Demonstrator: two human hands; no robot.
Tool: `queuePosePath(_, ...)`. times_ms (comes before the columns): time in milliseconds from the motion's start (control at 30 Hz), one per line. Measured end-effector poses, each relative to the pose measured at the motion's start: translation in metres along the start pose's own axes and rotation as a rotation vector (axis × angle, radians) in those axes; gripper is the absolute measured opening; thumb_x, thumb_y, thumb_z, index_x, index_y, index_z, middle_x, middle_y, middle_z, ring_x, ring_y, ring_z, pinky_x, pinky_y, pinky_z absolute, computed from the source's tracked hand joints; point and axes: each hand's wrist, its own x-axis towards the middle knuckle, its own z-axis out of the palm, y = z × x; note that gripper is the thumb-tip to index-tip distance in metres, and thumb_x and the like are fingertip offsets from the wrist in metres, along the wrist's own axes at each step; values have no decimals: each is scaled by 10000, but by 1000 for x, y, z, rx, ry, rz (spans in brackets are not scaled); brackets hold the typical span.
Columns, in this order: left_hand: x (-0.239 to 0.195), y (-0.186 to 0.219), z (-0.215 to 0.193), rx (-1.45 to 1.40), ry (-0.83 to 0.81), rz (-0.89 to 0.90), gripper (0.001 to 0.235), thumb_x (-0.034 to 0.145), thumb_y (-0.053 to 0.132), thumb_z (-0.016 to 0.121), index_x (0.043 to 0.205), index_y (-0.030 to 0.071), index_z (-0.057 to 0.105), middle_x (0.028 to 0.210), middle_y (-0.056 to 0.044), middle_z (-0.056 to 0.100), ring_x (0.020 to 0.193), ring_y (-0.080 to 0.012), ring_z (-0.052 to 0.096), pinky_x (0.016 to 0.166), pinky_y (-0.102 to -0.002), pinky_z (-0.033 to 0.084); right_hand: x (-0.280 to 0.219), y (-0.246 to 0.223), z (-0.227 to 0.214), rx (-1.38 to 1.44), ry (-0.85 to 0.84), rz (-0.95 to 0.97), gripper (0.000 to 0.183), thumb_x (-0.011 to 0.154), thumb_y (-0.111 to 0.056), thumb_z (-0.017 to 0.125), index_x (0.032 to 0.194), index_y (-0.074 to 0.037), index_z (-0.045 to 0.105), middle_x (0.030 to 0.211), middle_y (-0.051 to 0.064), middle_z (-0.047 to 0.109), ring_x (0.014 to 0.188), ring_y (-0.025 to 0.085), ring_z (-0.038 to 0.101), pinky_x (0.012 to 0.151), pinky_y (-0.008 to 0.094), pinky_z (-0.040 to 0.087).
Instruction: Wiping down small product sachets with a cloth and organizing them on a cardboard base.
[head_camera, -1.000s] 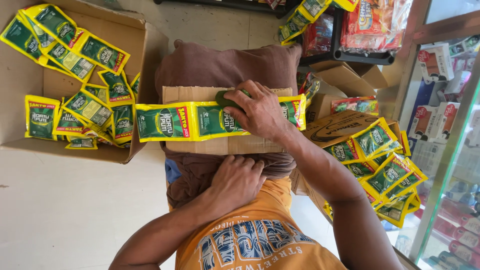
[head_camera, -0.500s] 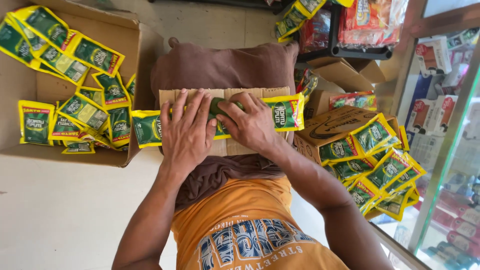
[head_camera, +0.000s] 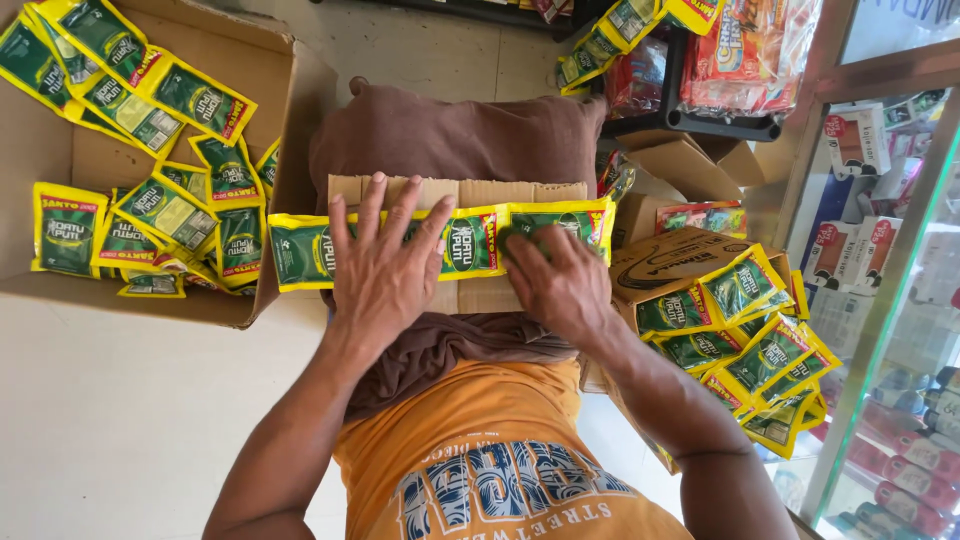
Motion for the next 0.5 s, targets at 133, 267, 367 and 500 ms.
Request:
queuePosePath(133,5,29,0,-50,29,61,394,988,299,571,1373,254,642,1485,-78,563,1473,-396,341,1142,-714,153,-8,-10,-8,29,-45,-66,232,996,-387,618,1095,-208,727,902,32,544,745,268,674,569,388,566)
queuePosePath(267,8,36,11,-32,-110,54,431,1044,399,490,1411,210,614,1486,-46,582,1511,-342,310,1185,-676,107,6,-12,-14,-36,-113,-54,207,1007,-364,589,1060,-209,715,899,39,548,783,281,669,573,402,560)
queuePosePath(367,7,39,11,1,-138,50,451,1033,412,496,1417,201,605,1497,-53,572,1509,-335,321,1193,-671,111,32,-9,-7,-55,-111,-6,136,981,-268,663,1023,-165,742,873,70,540,779,313,681,580,427,571)
queuePosePath(500,6,39,11,23,-158,30,470,1045,423,474,1428,178,591,1474,-62,589,1515,-333,307,1200,-667,76,44,-10,-5,-80,-158,36,195,1001,-313,622,1043,-158,733,874,62,533,790,305,686,578,435,573)
